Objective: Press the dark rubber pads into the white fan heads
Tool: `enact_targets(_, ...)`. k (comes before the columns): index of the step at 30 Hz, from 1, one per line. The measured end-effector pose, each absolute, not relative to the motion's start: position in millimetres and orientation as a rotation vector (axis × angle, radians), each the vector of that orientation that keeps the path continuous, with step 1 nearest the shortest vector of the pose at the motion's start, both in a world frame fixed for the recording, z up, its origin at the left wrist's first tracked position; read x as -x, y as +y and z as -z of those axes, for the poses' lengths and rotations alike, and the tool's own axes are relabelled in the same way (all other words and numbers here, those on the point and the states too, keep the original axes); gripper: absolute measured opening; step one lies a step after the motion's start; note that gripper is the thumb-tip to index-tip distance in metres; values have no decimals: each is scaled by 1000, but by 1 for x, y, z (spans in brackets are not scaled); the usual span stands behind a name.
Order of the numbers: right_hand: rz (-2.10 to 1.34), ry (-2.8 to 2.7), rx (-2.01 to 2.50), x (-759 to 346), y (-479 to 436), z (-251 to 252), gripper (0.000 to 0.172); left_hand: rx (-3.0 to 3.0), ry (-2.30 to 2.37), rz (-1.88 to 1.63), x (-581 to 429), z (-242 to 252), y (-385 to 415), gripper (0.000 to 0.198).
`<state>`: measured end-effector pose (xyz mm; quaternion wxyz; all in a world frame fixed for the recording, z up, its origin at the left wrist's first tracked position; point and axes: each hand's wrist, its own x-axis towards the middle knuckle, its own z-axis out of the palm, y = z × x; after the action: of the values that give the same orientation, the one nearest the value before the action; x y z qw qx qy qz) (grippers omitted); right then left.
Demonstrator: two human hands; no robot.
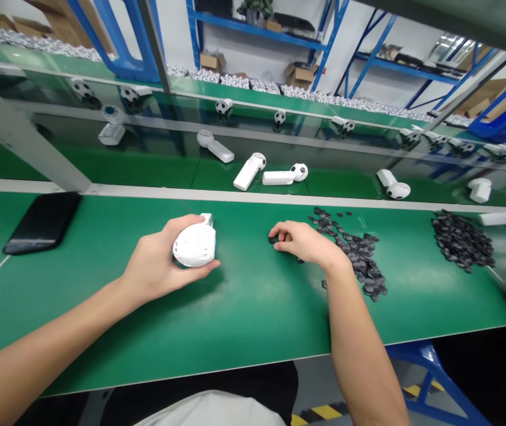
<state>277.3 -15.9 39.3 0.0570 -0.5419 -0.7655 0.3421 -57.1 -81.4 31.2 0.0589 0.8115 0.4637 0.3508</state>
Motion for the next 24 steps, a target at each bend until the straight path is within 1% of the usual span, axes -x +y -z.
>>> enact_targets(4,-989,-2315,1648,-269,-14,-34,20,-2229,1489,-1213,56,-28,-83,70)
enact_targets(7,-927,-2235,1600,-252,-18,-33,24,-2079,1443,-1212,51,-25,-82,69)
enact_targets(12,-1290,-1994,1329,-214,-39,-38,26,-1978,1511,-910,41,-23,-83,60)
enact_targets(15,-1331,-2032,1213,-197,-54,-43,25,-1969,1582,-745,38,-24,-84,64)
enact_targets(18,-1252,-2033,1184,-184,-66,-44,25,-2017,1587,-696,38,-25,-85,70)
enact_targets(22,-1051,-2011,1198,-170,-75,-42,23,-2058,1565,-664,41,-29,-85,73)
enact_targets(24,-964,-2003,1220,-167,-77,-40,23,-2077,1526,-630,43,-32,-85,77)
